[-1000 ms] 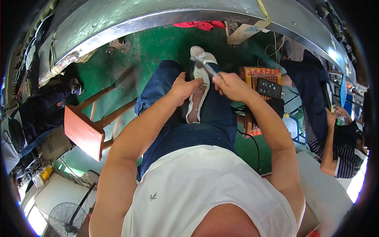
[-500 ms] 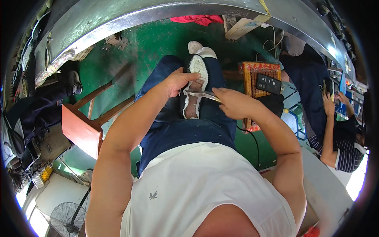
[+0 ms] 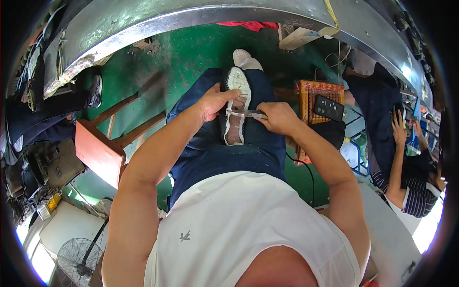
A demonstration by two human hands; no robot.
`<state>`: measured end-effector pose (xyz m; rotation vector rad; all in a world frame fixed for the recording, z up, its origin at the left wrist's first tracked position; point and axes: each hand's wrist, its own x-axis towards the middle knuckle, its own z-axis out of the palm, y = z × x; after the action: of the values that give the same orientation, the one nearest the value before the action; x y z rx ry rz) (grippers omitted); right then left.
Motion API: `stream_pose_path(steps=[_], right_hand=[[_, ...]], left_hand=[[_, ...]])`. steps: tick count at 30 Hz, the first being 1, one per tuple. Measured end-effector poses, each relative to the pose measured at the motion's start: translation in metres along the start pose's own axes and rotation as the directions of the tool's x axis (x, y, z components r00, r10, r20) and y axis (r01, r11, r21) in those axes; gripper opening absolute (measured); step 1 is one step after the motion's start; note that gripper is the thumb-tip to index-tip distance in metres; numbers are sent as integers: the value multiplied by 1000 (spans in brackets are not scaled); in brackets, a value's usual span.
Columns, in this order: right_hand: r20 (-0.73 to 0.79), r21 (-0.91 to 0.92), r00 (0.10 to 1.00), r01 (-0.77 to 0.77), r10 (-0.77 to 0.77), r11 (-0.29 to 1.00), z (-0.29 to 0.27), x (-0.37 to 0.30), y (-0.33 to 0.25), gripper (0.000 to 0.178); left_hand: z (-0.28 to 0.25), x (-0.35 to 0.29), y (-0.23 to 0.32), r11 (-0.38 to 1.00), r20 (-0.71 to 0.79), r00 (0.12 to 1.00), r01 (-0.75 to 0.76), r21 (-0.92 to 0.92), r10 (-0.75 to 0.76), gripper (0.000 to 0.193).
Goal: Securing shoe uppers to soles using hand tools on an assembly line.
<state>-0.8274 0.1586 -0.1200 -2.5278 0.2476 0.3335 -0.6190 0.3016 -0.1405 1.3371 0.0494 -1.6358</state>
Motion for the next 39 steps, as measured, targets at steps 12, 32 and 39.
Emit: stream_pose_path(steps=[12, 32, 39], right_hand=[[34, 58, 965, -263, 262, 963, 6, -60, 2, 23], [35, 309, 965, -257, 259, 916, -15, -21, -26, 44], [425, 347, 875, -392, 230, 852, -41, -53, -41, 41]], left_hand=[[17, -8, -32, 881, 136, 940, -341, 328, 314, 81], [8, -1, -40, 878, 8, 962, -253, 407, 273, 97], [-2, 7, -38, 897, 44, 964, -259, 357, 260, 100]])
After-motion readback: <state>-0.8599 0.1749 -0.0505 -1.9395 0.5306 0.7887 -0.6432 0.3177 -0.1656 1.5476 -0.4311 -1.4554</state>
